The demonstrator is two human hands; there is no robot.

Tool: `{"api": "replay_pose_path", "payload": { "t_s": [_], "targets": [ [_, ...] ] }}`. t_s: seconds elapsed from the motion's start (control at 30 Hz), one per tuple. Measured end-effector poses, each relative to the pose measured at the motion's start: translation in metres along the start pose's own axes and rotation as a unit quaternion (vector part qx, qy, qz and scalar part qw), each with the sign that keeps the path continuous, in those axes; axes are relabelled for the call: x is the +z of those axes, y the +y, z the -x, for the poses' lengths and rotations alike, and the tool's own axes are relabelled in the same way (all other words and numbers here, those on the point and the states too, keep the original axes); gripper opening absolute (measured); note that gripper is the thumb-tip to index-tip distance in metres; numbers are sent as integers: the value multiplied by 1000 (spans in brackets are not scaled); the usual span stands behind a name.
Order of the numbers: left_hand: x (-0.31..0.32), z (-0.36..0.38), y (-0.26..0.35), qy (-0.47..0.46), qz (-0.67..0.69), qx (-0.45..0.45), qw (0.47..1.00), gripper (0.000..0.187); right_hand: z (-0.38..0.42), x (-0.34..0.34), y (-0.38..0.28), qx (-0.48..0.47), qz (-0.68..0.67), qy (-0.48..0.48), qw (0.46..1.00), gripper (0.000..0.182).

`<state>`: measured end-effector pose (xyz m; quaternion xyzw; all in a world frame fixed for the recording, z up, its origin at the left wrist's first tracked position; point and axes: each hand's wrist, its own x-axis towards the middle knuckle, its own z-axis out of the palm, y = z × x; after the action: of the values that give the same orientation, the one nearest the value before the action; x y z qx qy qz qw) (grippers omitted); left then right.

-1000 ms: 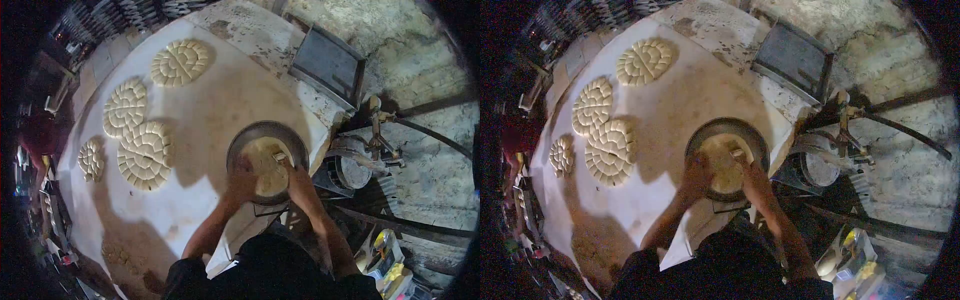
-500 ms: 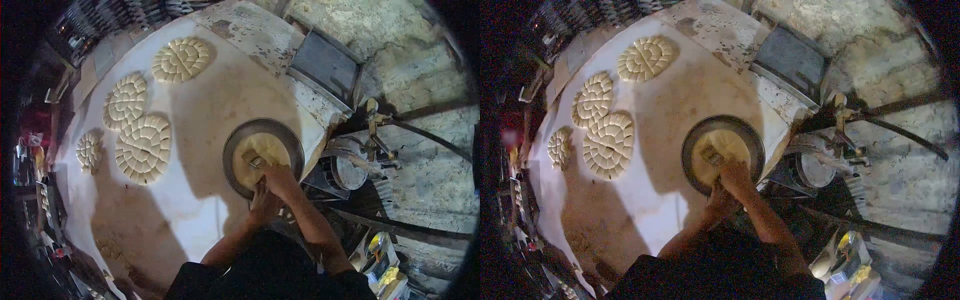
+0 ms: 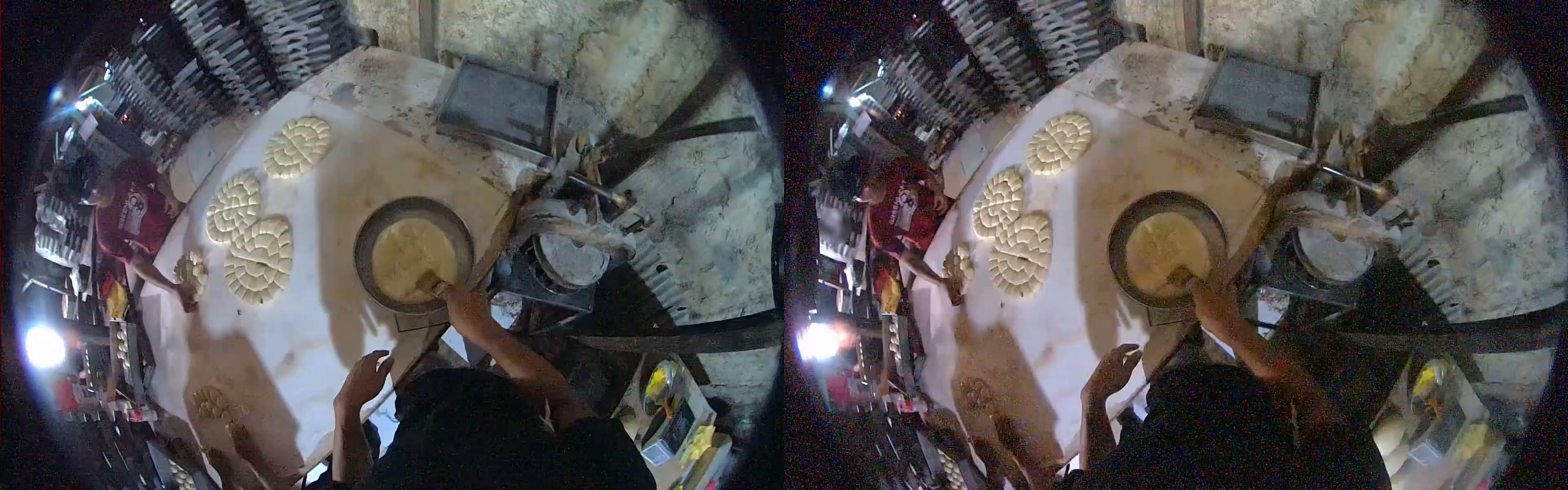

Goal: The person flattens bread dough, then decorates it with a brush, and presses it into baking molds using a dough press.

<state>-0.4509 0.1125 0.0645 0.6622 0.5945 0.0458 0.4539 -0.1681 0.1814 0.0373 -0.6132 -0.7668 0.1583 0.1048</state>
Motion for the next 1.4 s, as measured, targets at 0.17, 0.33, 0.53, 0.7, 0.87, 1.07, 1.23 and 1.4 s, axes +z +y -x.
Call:
{"api": "replay_pose_path", "payload": {
  "t_s": [0.17, 0.33, 0.53, 0.7, 0.87, 1.07, 1.23, 1.4],
  "targets": [
    [36, 14, 77, 24, 38, 35, 998, 41, -29, 8, 50, 0, 55, 159, 986, 35],
    [104, 21, 189, 19, -66, 82, 994, 33, -1, -43, 100, 13, -113, -31, 993, 34],
    [225, 8, 191, -176, -91, 75, 977, 46, 235, -31, 232, 201, -348, 47, 915, 36],
    [251, -10, 195, -319, -163, 73, 931, 52, 510, 20, 367, 609, -168, 377, 677, 36],
    [220, -17, 277, -219, -257, 176, 925, 43, 630, -19, 436, 714, -101, 418, 553, 48],
    [164, -43, 219, -62, -207, 329, 919, 39, 550, -3, 375, 661, 305, 352, 589, 32],
    [120, -68, 72, -127, -256, 250, 925, 42, 383, 87, 310, 315, -302, 154, 887, 26],
    [57, -20, 28, -104, 16, 94, 990, 40, 161, 78, 175, 249, -585, -9, 772, 41]
  ]
}}
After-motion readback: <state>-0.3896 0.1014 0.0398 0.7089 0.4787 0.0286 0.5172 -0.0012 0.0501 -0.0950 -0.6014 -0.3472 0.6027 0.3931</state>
